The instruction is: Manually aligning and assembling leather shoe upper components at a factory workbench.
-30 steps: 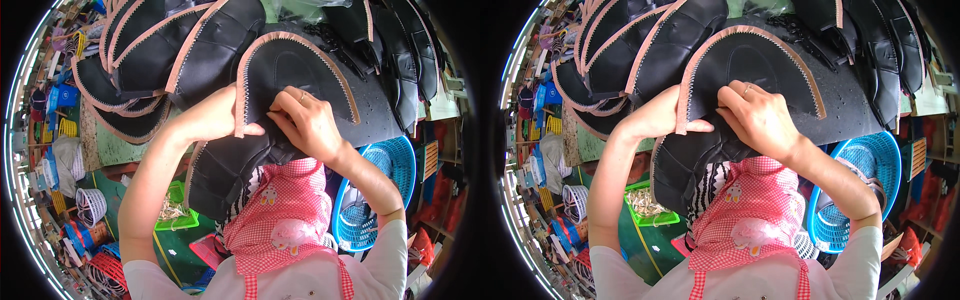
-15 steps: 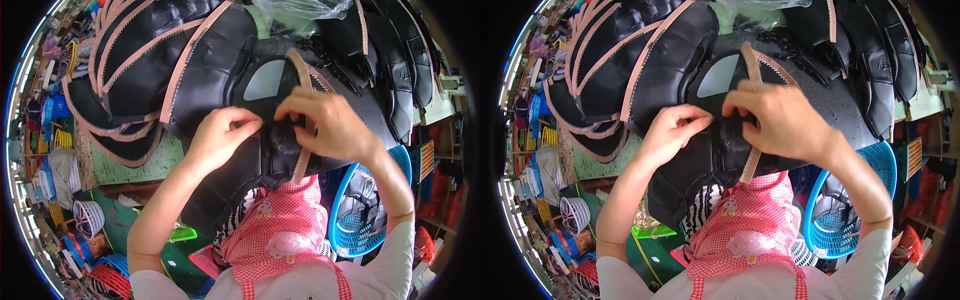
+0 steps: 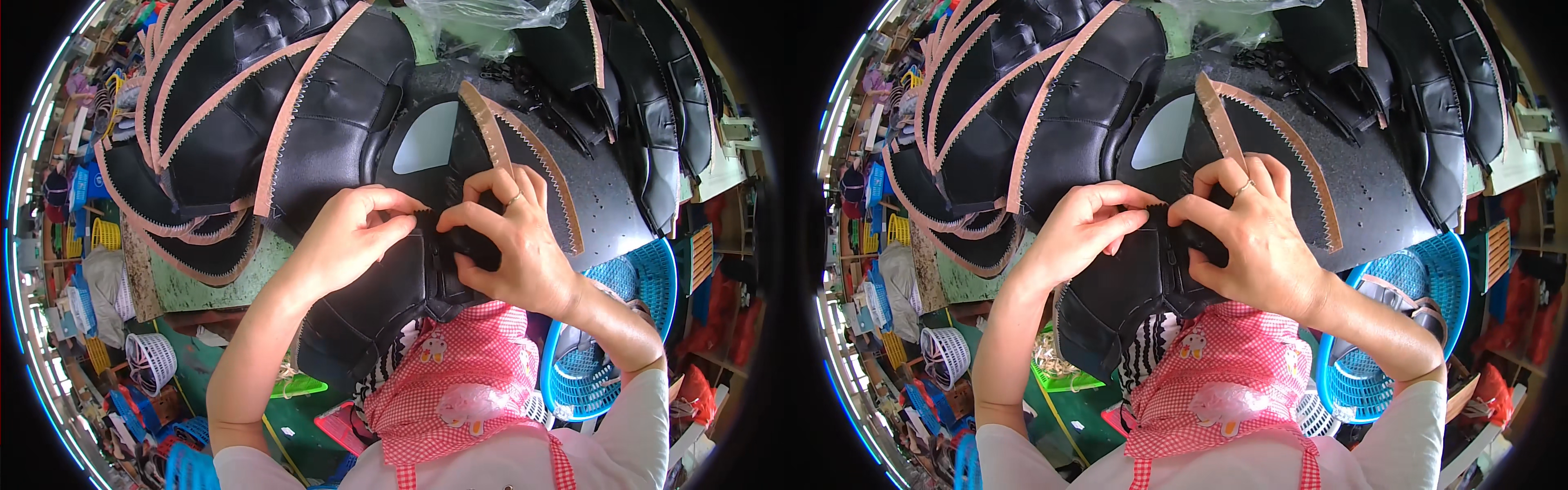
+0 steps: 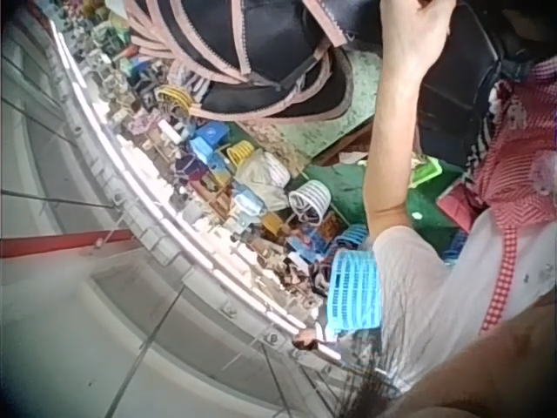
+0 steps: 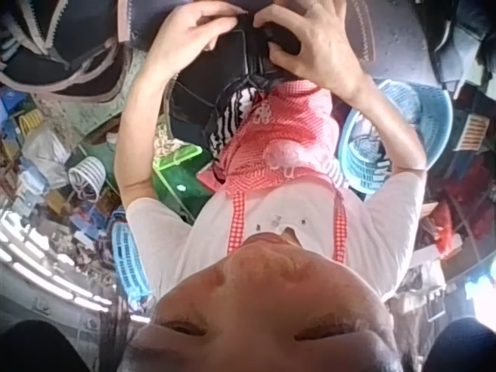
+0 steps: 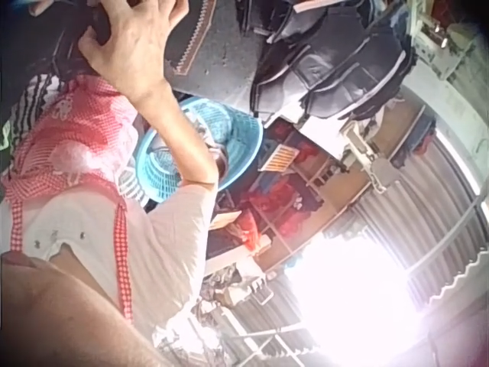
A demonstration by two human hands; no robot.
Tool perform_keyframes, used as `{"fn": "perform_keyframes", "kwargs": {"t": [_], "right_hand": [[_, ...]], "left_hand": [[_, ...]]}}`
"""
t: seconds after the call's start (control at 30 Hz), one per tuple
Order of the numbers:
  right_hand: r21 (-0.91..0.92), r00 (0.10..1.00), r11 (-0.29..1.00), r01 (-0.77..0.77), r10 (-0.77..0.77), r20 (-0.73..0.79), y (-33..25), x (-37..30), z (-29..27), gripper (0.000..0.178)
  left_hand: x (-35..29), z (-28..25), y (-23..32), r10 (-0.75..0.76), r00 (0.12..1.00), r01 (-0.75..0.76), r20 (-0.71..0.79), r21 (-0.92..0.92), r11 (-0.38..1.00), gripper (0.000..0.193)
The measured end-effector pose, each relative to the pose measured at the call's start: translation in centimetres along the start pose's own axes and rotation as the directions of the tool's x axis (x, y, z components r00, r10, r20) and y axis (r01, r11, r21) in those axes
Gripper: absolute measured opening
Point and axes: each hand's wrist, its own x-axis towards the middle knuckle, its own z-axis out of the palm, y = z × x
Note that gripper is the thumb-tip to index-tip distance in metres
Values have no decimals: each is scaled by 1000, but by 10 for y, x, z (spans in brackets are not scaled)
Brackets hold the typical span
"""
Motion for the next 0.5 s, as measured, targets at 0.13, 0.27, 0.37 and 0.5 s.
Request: {"fn": "perform_keyframes", "kwargs": {"t": [0.13, 0.27, 0.37, 0.5], "right_hand": [[-42, 999, 998, 45, -46, -7, 2, -2, 4, 40], [-3, 998, 1000, 31, -31, -50, -2, -3, 7, 37], [16, 996, 998, 62, -60, -68, 1, -4, 10, 35], [-34, 974, 987, 158, -161, -159, 4, -8, 17, 32]], "left_hand": [[2, 1, 3, -23, 999, 24, -27, 31, 999, 23], [6, 4, -4, 19, 995, -13, -94, 69, 998, 24], [4, 6, -3, 27, 993, -18, -119, 80, 997, 24], [6, 7, -2, 22, 993, -11, -119, 94, 995, 24]]}}
